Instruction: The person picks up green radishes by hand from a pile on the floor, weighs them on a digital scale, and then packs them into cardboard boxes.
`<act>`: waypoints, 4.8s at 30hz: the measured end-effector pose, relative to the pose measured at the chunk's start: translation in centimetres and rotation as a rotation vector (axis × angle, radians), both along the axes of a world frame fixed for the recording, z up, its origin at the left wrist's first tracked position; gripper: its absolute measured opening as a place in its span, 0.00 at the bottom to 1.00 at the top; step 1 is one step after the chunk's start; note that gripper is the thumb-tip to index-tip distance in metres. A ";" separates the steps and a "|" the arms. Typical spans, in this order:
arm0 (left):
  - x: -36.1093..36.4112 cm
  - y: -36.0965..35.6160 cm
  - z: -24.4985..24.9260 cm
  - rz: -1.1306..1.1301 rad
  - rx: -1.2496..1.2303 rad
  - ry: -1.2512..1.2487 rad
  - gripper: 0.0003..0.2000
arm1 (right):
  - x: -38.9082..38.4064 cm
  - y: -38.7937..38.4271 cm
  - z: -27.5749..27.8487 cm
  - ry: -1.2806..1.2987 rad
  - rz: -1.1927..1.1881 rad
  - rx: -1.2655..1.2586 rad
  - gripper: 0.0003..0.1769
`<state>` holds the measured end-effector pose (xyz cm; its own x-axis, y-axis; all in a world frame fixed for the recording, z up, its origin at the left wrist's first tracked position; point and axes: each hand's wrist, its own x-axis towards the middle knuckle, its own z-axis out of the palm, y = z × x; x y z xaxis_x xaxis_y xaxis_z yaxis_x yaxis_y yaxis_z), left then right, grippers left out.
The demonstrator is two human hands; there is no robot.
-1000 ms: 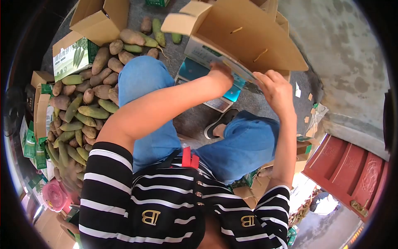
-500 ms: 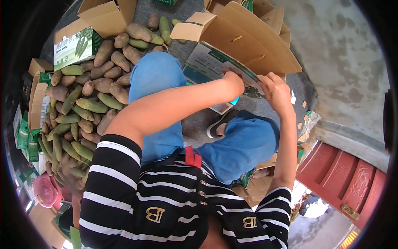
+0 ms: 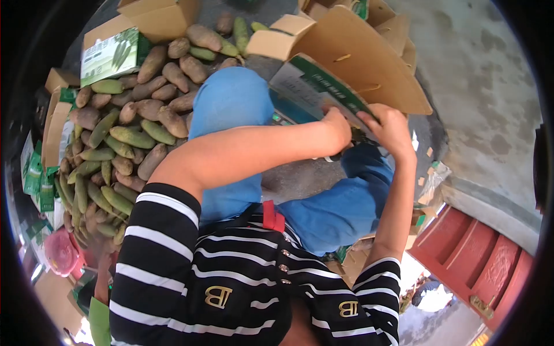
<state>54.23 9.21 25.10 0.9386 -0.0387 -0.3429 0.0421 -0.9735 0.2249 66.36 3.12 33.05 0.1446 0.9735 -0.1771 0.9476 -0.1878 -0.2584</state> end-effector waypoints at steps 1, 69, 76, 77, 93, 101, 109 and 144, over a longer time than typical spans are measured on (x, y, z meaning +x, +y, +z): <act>-0.7 0.1 1.4 0.005 0.004 -0.007 0.15 | 0.1 0.3 -0.3 -0.047 -0.042 0.074 0.12; -3.9 11.8 5.2 0.418 -0.173 -0.978 0.29 | -1.0 -1.0 -2.4 -0.147 -0.015 0.275 0.05; -10.5 14.7 5.0 0.737 -0.515 -0.960 0.19 | -1.5 -1.0 -1.9 -0.135 -0.035 0.276 0.08; -13.0 16.1 2.8 0.837 -0.538 -0.857 0.18 | -1.5 -1.1 -1.9 -0.154 -0.044 0.277 0.08; -30.4 7.4 -27.6 2.086 -0.901 0.053 0.42 | -2.0 -0.8 -0.5 -0.057 -0.003 0.211 0.10; -32.7 7.9 -25.4 2.222 -1.664 -0.302 0.18 | -1.2 -1.0 -1.0 -0.080 -0.029 0.226 0.09; -22.5 12.1 -5.5 1.486 -0.836 -1.014 0.31 | -1.2 -1.5 -1.6 -0.104 -0.032 0.243 0.09; -33.1 5.8 -27.8 1.227 -0.383 0.235 0.43 | -1.0 -0.1 -0.9 -0.081 -0.191 0.130 0.13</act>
<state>21.13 15.01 -2.73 0.3516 0.6633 -0.6607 0.9272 -0.1493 0.3436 65.33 3.03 32.18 0.3371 0.9409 -0.0324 0.9167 -0.3359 -0.2166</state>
